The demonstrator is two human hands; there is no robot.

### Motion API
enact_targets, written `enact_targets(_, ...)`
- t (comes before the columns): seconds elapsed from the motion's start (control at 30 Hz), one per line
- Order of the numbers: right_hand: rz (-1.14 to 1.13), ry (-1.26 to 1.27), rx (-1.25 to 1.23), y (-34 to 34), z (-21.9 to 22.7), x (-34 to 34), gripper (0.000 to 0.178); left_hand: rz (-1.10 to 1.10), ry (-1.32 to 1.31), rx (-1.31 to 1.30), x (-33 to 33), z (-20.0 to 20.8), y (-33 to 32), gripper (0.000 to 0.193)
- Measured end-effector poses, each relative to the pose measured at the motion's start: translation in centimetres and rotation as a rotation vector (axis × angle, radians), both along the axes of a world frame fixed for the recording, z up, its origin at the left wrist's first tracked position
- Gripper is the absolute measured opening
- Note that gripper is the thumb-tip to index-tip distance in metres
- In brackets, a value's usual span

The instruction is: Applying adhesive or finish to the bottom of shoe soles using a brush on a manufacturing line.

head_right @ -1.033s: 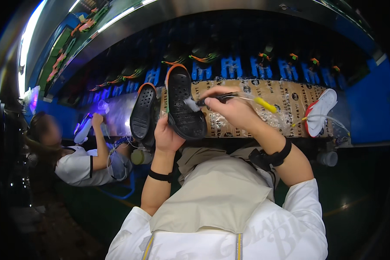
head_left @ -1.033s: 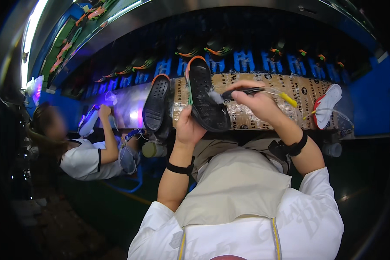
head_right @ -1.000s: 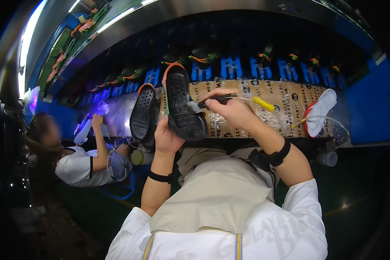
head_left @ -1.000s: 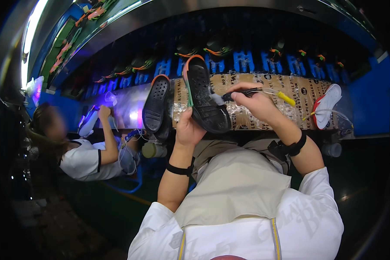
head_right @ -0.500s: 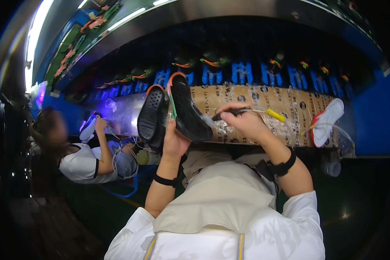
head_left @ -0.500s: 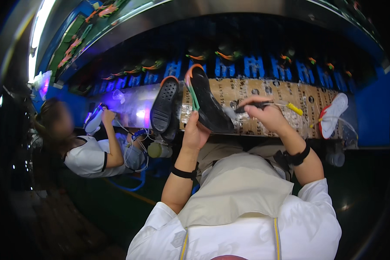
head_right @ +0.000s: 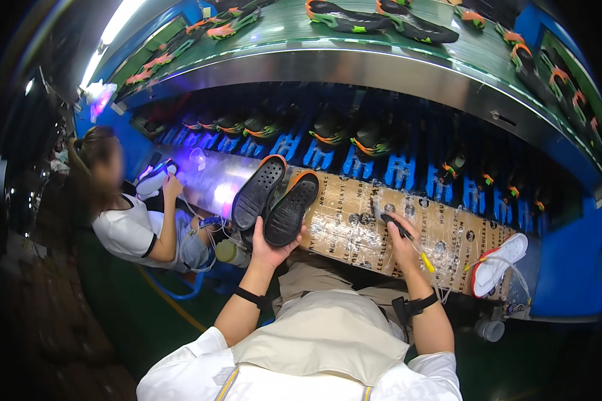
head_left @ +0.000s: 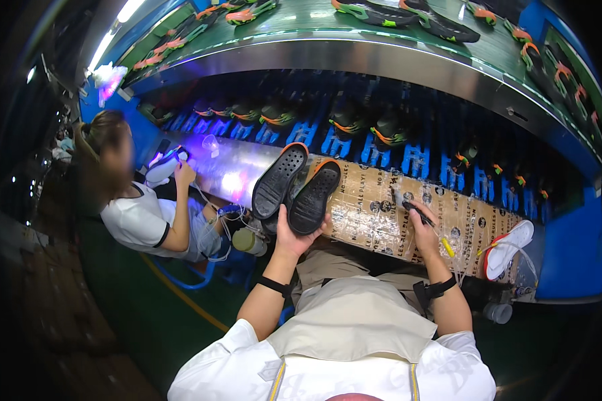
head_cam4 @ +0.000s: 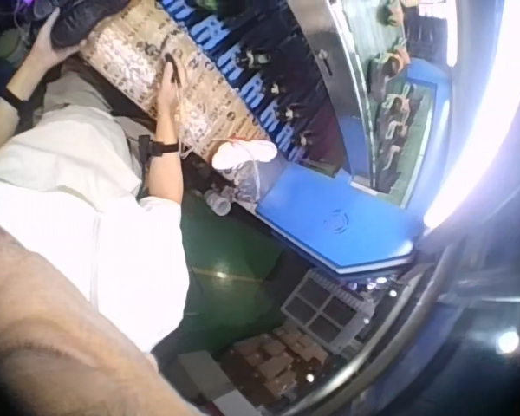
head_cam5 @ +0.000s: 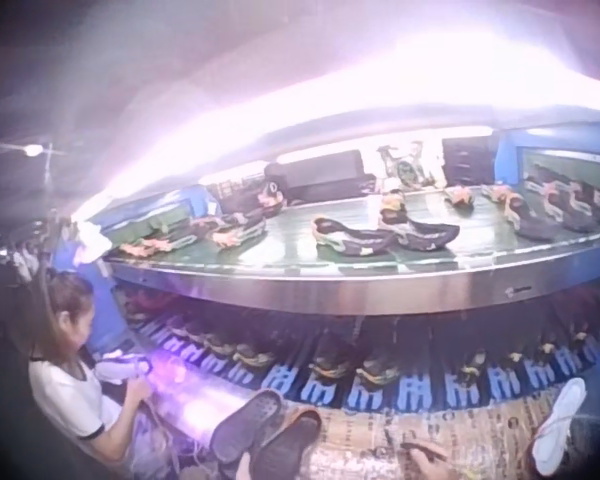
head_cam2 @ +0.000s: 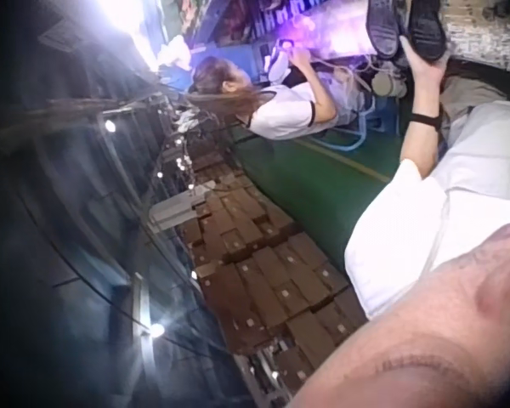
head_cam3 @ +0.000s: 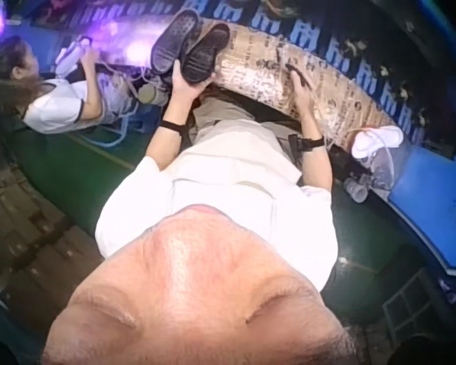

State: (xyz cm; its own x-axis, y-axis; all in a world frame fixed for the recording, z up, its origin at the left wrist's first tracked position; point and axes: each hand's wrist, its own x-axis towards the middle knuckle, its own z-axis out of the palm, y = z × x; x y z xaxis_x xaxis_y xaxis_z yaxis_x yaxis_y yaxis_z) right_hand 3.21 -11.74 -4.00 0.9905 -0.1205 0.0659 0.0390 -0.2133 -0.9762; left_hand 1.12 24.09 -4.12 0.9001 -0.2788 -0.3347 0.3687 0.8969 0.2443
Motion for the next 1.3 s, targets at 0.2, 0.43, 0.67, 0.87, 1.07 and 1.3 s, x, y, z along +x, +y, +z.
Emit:
enact_targets(0.2,0.004,-0.053,-0.022,-1.0,-3.2,0.1,0.030,-0.086,-0.054,0.275,-2.8,-1.5,1.0,0.071)
enact_targets(0.43,0.008,-0.111,-0.104,-0.8,-2.8,0.0,0.030,0.151,-0.005,0.271,-2.9,-0.1,-0.9,0.054)
enact_targets(0.67,0.023,-0.080,-0.037,-0.2,-3.5,-0.6,0.029,-0.046,0.228,1.230,-7.0,3.5,1.2,0.053)
enact_targets(0.87,0.060,-0.070,-0.045,-0.2,-3.1,-0.1,0.028,-0.052,-0.630,1.759,-1.2,17.2,4.0,0.033)
enact_targets(1.07,0.081,-0.181,-0.090,0.2,-2.4,0.2,0.029,0.713,-1.202,2.374,18.6,28.2,6.1,0.036)
enact_targets(1.3,0.079,-0.151,-0.108,0.0,-1.8,-0.3,0.029,0.451,-0.529,3.237,40.3,32.7,8.2,0.057)
